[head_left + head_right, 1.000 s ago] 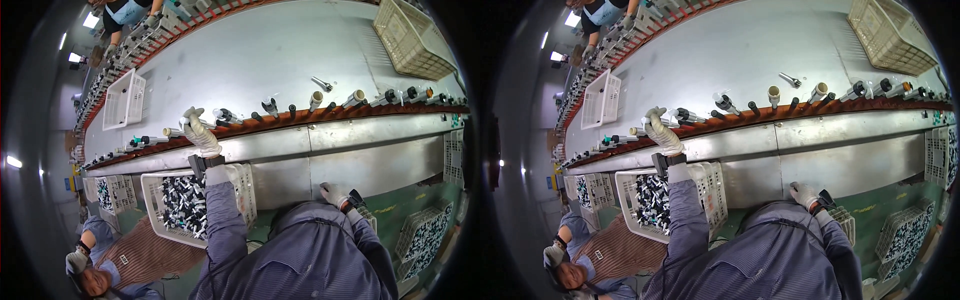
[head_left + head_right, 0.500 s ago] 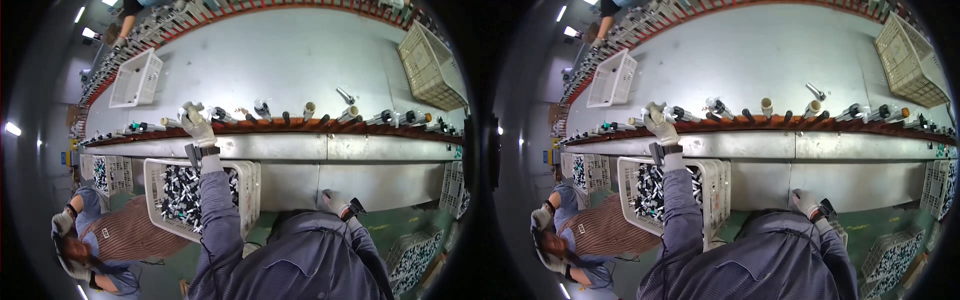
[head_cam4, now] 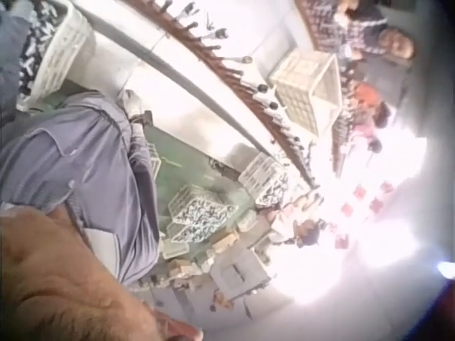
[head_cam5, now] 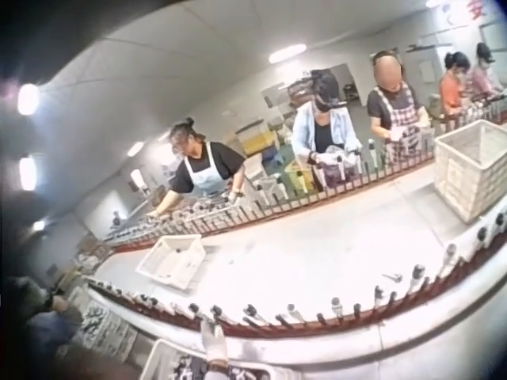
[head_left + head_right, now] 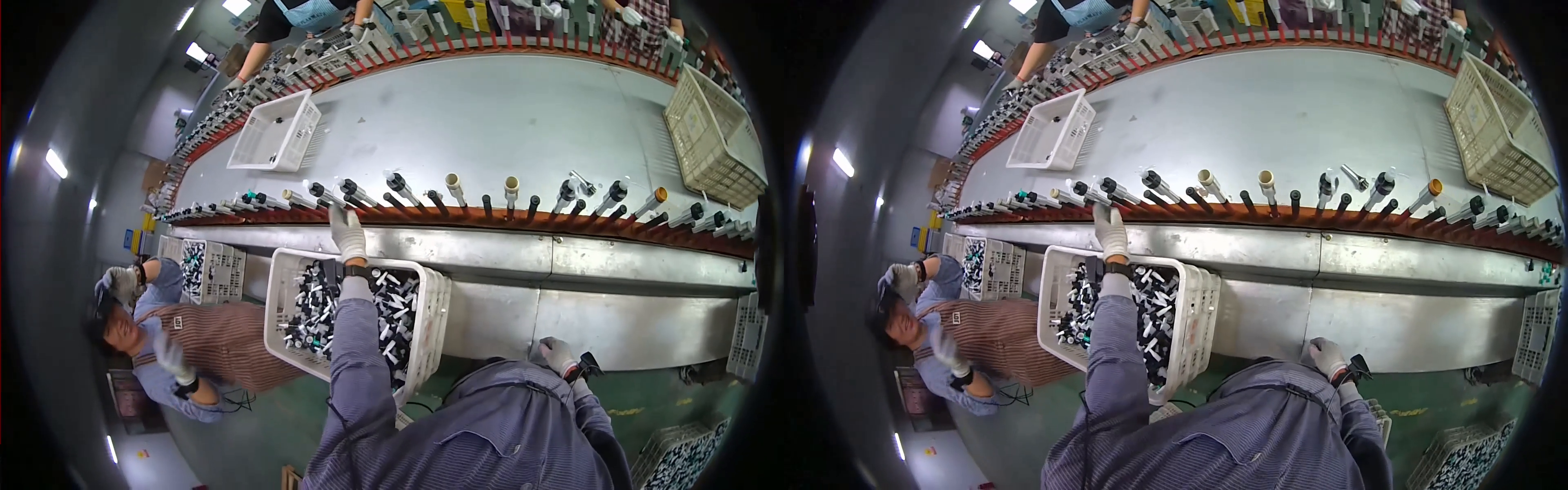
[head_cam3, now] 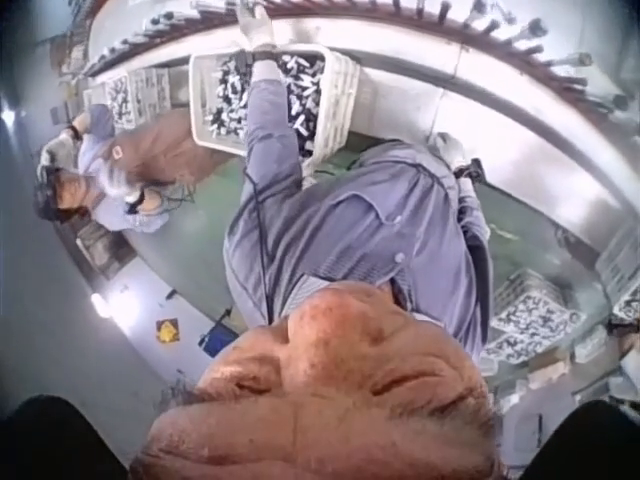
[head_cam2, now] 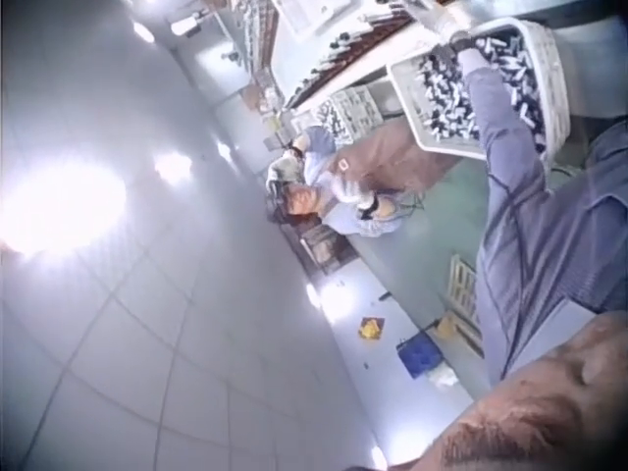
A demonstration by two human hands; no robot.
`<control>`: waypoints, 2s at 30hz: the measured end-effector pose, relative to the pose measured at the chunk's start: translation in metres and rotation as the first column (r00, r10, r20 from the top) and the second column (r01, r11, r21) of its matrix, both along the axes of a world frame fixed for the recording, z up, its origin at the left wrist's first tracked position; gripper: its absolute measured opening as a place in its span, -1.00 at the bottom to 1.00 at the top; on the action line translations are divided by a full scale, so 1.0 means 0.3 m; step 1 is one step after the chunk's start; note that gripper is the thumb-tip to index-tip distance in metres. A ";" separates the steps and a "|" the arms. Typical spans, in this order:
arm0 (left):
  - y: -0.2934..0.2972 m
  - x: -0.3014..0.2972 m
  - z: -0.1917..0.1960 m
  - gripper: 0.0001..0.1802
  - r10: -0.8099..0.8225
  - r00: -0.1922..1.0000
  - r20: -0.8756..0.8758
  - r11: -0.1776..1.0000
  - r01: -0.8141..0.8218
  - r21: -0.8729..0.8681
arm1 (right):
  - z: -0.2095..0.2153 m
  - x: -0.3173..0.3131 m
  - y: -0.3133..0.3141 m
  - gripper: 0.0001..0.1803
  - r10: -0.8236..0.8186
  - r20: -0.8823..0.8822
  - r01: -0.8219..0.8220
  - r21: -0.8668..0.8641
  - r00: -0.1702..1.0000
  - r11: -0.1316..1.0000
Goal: Assembling small components onto plastic tubes on a production line.
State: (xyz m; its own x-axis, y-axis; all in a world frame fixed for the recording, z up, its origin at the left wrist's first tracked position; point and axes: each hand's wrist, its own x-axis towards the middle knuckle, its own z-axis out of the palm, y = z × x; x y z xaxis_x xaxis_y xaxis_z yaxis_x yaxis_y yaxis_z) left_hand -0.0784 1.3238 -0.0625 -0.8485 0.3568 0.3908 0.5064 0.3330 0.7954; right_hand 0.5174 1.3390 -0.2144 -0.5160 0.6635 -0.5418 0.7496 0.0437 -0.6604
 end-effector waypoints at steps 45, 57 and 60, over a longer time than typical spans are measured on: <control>-0.876 1.020 0.203 -0.28 0.038 0.998 -0.052 0.595 -0.064 -0.801 | -0.103 0.401 -0.212 -0.65 0.195 -0.056 -0.200 -0.098 0.979 0.975; -0.794 0.974 0.045 -0.45 -0.032 0.990 -0.137 0.715 -0.073 -0.696 | -0.121 0.457 -0.060 -0.54 0.269 -0.072 -0.271 -0.021 0.961 0.962; -0.665 1.031 0.053 -0.50 -0.020 0.996 -0.090 0.688 -0.051 -0.724 | -0.217 0.496 0.011 -0.56 0.181 -0.011 -0.182 -0.045 0.983 0.982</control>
